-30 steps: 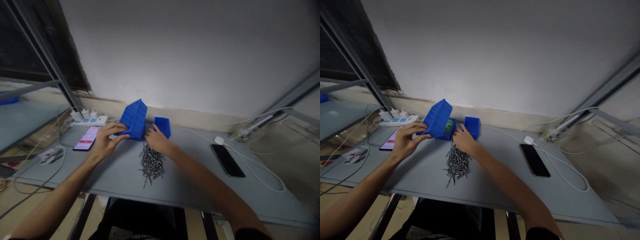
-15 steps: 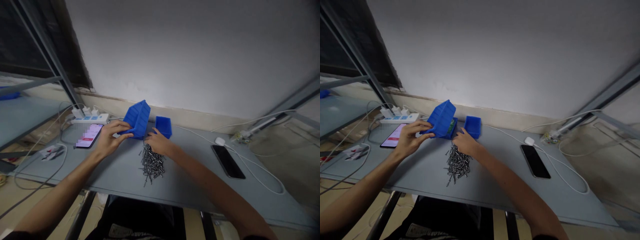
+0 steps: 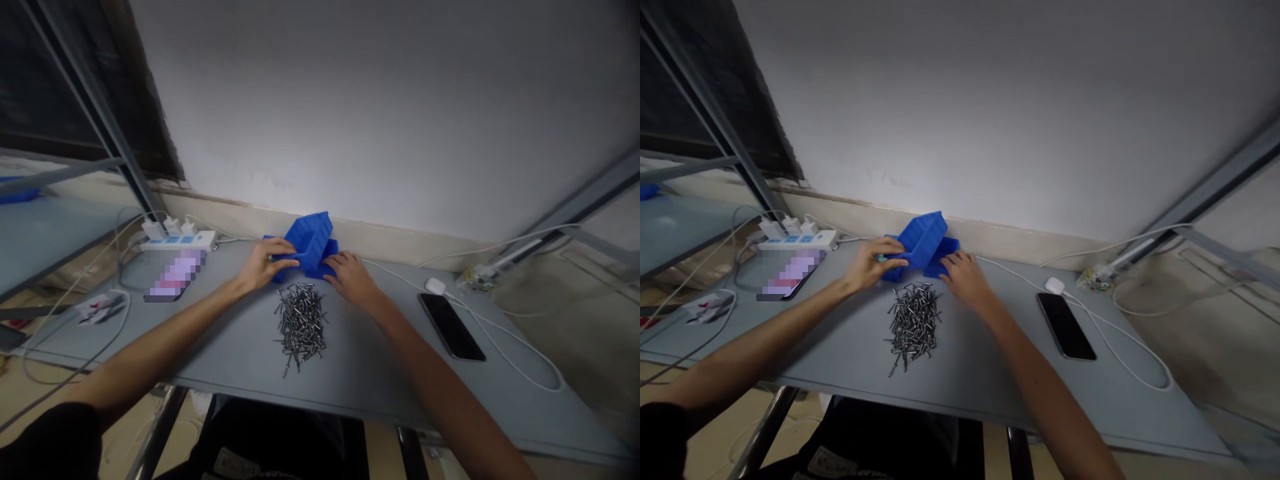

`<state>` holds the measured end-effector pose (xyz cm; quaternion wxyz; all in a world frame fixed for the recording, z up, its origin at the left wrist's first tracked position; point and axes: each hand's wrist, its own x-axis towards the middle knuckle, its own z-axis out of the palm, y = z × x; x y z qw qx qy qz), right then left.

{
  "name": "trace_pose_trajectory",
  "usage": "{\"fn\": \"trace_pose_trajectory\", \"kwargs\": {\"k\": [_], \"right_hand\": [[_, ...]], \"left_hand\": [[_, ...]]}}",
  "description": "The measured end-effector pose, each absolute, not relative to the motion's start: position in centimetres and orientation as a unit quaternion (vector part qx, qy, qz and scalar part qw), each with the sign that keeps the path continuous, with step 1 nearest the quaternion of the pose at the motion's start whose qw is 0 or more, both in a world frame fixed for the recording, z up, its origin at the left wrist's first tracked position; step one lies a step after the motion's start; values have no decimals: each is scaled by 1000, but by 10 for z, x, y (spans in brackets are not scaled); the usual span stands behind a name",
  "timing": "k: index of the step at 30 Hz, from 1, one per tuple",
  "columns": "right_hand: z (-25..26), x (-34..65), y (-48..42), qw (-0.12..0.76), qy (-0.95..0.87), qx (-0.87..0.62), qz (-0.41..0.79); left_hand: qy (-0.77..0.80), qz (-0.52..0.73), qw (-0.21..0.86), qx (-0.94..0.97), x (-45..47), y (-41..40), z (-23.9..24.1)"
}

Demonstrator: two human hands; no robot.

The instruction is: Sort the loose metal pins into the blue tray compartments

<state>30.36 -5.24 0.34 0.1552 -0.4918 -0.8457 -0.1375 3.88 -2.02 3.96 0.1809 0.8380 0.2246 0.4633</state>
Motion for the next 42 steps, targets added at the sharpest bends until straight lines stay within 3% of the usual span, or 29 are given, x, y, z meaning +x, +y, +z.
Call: {"fn": "trace_pose_trajectory", "kwargs": {"k": [6, 18, 33, 37, 42], "right_hand": [[-8, 333, -60, 107, -836, -521, -137], [6, 347, -86, 90, -798, -586, -104], [-12, 344, -80, 149, -808, -561, -103], [-13, 340, -79, 170, -803, -558, -127], [-24, 310, -75, 214, -808, -538, -111]], "left_hand": [[213, 367, 40, 905, 43, -5, 17], [211, 204, -103, 950, 69, -4, 5], [216, 191, -10, 957, 57, -5, 6], [275, 218, -37, 936, 26, -11, 18], [293, 158, -45, 942, -3, -10, 17]]}}
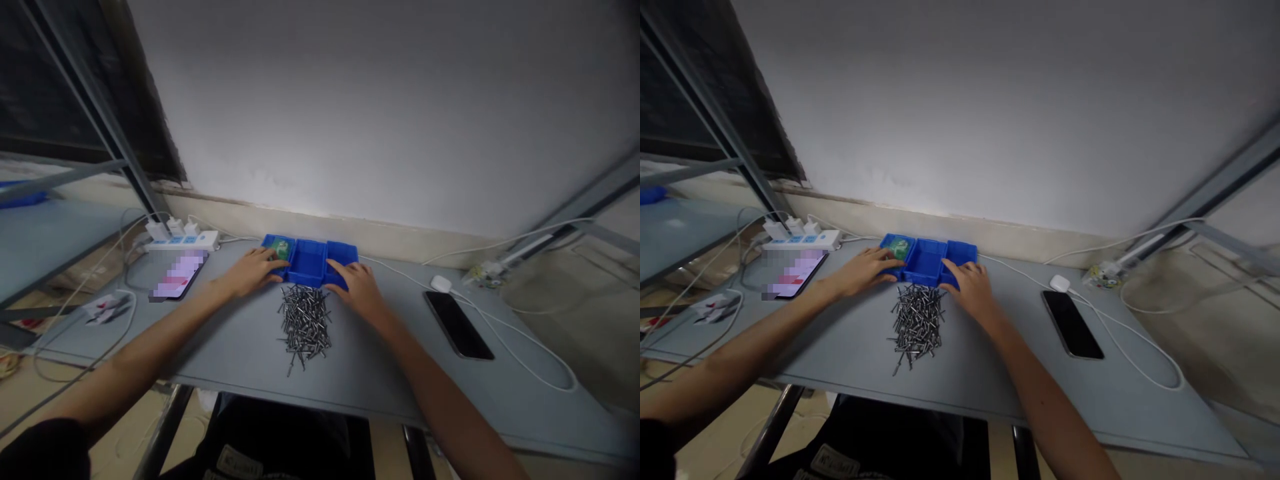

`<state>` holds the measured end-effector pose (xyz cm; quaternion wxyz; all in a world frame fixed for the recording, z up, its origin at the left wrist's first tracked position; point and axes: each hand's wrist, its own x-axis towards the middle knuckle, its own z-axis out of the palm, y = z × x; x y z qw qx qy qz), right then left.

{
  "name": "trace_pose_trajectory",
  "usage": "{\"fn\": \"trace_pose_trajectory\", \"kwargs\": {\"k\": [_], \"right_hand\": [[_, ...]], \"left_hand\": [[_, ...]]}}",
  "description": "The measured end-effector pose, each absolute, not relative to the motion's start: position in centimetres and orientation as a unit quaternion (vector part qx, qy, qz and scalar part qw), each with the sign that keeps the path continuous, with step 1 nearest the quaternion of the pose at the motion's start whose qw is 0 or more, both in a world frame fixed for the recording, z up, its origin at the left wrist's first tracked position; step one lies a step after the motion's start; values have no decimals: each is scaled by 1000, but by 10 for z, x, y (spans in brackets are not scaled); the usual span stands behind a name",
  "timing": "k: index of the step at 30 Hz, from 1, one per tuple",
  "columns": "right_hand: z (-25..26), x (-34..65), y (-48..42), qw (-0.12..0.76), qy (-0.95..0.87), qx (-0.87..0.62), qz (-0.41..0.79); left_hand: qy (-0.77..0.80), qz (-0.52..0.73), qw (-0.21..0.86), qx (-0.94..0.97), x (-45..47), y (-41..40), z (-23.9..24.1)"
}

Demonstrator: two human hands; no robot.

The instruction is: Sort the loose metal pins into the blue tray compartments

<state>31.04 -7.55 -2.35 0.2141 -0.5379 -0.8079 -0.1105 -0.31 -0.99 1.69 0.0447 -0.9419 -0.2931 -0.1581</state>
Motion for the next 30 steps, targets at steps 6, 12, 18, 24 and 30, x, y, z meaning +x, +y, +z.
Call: {"fn": "trace_pose_trajectory", "kwargs": {"k": [6, 12, 18, 24, 30], "right_hand": [[-40, 291, -67, 267, -816, -509, -66], [-36, 296, -65, 272, -824, -495, -48], [-35, 297, -65, 269, -830, -488, -36], [-33, 296, -65, 252, -833, -491, -42], [-32, 296, -67, 214, -853, -471, -72]], "left_hand": [[-265, -199, -14, -943, 2, -4, 4], [-238, -222, -36, -945, 11, -2, -5], [-234, -253, -44, -938, 16, -5, -11], [-229, -256, -46, -938, 15, -1, -12], [-222, -265, -52, -937, 13, 2, -15]]}}
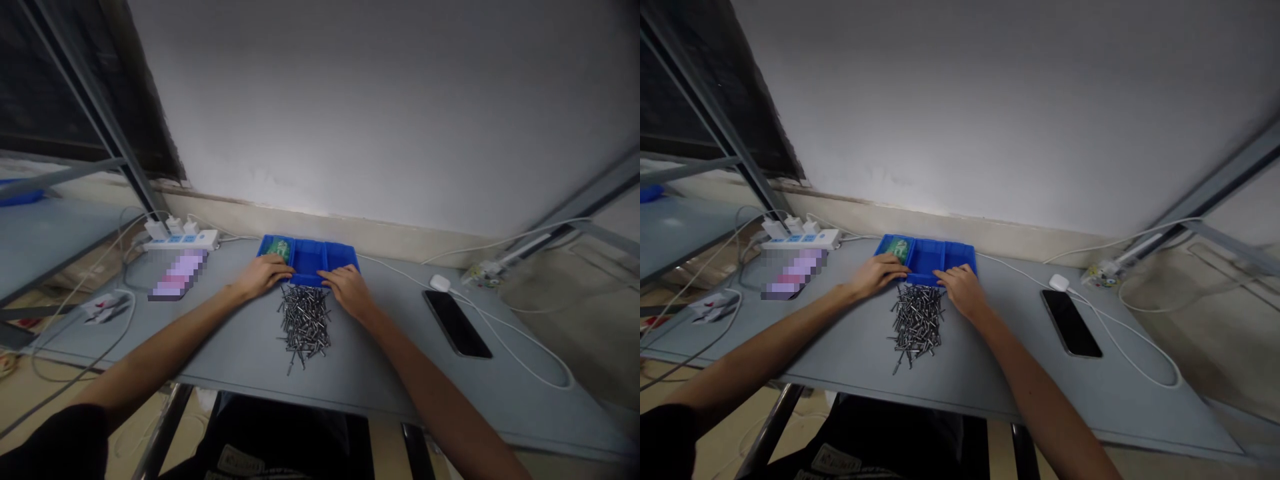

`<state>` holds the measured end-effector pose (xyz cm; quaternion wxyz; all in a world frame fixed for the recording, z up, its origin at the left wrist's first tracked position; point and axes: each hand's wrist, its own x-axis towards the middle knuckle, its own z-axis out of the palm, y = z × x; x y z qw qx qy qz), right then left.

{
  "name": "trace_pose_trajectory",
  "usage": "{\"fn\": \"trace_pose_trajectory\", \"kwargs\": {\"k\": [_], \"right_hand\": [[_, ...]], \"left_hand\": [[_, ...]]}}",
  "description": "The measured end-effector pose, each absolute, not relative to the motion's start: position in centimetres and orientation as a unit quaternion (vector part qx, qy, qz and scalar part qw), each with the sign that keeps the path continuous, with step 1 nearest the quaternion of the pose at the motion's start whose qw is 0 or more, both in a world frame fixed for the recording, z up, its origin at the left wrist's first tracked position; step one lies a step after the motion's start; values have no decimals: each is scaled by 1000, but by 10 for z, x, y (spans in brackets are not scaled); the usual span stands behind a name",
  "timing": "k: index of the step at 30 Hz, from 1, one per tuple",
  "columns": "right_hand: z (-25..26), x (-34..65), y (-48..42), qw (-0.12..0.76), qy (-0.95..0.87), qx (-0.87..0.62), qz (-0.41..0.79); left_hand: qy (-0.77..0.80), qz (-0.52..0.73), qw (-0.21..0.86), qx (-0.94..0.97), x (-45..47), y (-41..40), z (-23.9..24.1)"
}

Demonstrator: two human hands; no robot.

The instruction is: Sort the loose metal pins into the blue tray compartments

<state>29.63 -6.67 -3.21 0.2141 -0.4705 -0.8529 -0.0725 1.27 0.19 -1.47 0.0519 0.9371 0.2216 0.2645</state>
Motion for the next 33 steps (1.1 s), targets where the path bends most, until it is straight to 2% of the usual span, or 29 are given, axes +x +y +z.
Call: {"fn": "trace_pose_trajectory", "kwargs": {"k": [9, 23, 26, 28, 30, 33], "right_hand": [[-35, 301, -58, 228, -844, -484, -39], [-22, 303, -64, 202, -853, -477, -61], [-8, 309, -80, 260, -839, -476, -44], [-1, 309, -101, 283, -833, -475, -16], [0, 305, -128, 253, -851, -459, 29], [-13, 295, -167, 193, -883, -426, 47]], "left_hand": [[229, 261, 46, 937, 11, 4, -16], [238, 243, 10, 940, 12, 2, -10], [295, 279, 2, 914, 12, -22, 4], [316, 282, 39, 905, 11, -52, 13], [281, 232, 75, 928, 9, -88, 15], [224, 158, 72, 959, 9, -132, 3]]}}
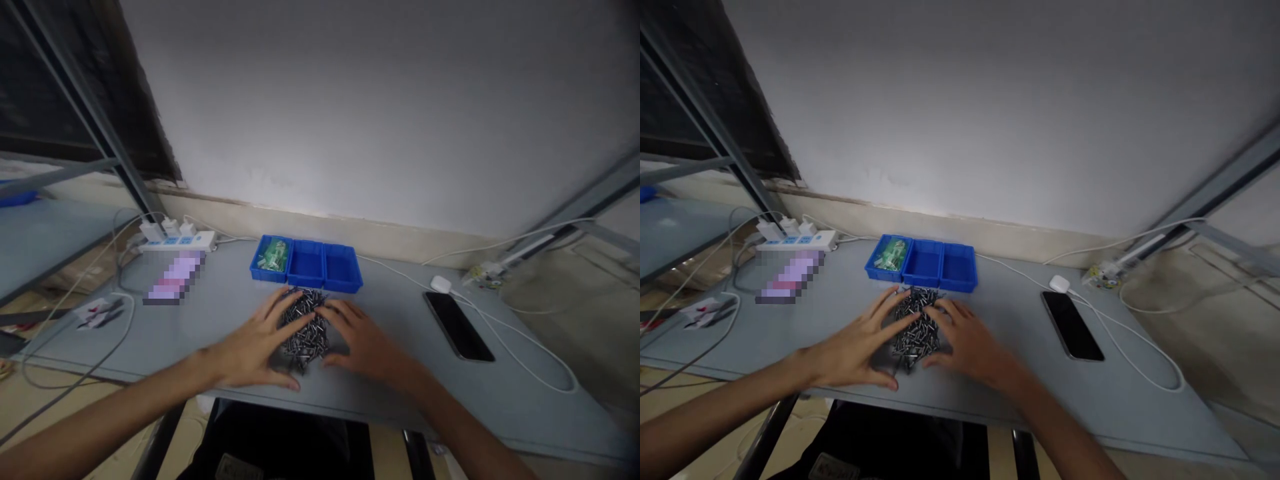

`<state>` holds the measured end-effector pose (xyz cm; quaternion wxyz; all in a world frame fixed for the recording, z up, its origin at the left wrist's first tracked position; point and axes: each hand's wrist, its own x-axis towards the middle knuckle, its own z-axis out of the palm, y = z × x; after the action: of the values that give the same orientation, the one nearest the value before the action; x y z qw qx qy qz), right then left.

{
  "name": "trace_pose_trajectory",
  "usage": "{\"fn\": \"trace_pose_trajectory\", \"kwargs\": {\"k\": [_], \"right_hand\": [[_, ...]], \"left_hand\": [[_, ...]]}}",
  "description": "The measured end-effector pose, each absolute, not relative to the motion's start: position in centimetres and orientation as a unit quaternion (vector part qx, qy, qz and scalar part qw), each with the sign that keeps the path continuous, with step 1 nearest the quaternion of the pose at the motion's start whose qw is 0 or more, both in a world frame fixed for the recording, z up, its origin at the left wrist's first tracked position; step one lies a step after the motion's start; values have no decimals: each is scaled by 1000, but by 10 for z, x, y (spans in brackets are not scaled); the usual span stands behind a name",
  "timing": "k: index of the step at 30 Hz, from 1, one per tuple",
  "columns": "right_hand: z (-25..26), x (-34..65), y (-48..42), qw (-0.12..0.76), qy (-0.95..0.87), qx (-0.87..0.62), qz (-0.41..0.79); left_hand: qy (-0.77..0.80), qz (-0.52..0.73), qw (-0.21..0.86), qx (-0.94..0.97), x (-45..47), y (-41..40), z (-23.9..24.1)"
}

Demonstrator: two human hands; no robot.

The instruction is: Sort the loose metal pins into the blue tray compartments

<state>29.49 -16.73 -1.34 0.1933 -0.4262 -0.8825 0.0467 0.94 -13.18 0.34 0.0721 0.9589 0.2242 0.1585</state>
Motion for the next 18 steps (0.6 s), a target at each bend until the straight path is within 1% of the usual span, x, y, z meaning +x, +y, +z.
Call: {"fn": "trace_pose_trajectory", "kwargs": {"k": [2, 4, 9, 13, 18], "right_hand": [[-26, 288, -184, 170, -888, -425, 36], [-38, 283, -192, 166, -888, -428, 17], [-49, 274, -184, 190, -864, -466, -18], [-49, 267, -169, 216, -842, -494, -10], [-46, 267, -160, 215, -819, -532, 27]], "left_hand": [[205, 137, 55, 968, 12, -145, -10], [195, 132, 42, 971, 17, -146, -20], [199, 147, 3, 969, 26, -122, -26], [199, 172, -16, 965, 30, -105, -24], [214, 174, -21, 961, 32, -97, -27]]}}
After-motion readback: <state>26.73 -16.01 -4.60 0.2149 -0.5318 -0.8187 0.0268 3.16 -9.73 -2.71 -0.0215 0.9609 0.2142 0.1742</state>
